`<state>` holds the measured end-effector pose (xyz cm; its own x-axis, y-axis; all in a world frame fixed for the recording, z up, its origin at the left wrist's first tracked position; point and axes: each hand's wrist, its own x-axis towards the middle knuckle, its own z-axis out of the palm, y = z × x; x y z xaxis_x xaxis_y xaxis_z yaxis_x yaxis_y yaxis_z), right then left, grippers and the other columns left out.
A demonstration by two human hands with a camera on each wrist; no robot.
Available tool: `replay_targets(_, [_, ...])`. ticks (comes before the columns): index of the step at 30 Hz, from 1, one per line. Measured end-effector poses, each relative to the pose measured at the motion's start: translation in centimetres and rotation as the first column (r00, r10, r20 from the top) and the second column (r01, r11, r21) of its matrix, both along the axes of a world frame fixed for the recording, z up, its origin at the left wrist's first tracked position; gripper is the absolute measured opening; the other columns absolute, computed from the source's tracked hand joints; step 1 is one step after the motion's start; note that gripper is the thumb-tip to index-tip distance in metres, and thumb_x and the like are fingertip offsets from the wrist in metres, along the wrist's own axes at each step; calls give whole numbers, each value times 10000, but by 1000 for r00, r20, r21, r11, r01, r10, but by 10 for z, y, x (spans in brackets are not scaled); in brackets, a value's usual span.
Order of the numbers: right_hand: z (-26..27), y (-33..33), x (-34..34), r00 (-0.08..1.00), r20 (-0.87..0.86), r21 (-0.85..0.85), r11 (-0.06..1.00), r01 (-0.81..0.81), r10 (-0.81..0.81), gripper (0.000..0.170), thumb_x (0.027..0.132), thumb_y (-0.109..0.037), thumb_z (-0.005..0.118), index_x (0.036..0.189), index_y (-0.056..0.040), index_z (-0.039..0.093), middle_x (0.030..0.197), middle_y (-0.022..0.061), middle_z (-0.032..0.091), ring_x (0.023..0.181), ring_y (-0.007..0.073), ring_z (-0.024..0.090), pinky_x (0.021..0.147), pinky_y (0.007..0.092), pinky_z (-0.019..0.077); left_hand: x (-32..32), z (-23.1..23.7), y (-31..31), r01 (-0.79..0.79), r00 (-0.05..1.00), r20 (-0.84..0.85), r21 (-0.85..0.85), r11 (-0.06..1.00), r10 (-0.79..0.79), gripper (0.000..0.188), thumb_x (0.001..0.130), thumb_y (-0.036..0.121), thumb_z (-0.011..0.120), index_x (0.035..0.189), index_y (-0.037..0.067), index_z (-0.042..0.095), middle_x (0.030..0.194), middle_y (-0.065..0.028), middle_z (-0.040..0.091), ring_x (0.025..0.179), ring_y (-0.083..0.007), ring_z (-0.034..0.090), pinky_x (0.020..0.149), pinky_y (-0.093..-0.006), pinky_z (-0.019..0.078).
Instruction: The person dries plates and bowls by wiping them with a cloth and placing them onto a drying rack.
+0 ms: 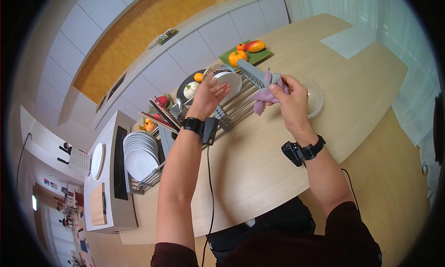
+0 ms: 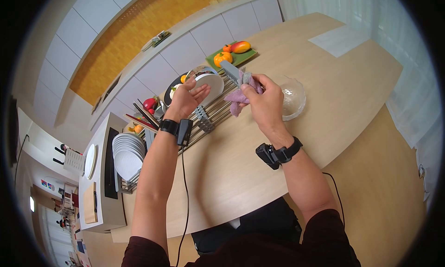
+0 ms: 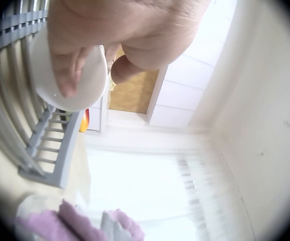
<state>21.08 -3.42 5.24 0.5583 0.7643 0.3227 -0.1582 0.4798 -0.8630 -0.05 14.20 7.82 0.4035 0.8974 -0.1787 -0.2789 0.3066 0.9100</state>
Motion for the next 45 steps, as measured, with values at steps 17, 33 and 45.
replay_targets(17, [-2,1,0,1000,14,2,1000,-14,14,285,938,-43,720,1169,122,694,988,136,742,766,149,727,631,292,628,-5,5,-19,-97,977,-182,95,991,113,580,1120,101,440,1668,120,253,1334,-266,615,1187,-349,696,1037,-454,611])
replay_targets(33, [-2,1,-1,1000,18,3,1000,-15,15,295,945,-44,715,1185,123,690,1008,137,739,795,153,728,644,295,645,-4,7,-32,-253,904,-292,226,941,313,660,1051,45,581,1657,102,325,1115,-195,723,884,-278,766,777,-373,647])
replay_targets(45, [-1,1,0,1000,16,0,1000,-11,11,282,946,-40,715,1178,120,692,989,130,741,776,149,728,638,294,631,-9,-6,-27,-282,888,-278,300,911,367,639,1000,-5,621,1601,-8,405,1155,-170,716,975,-256,766,796,-333,623])
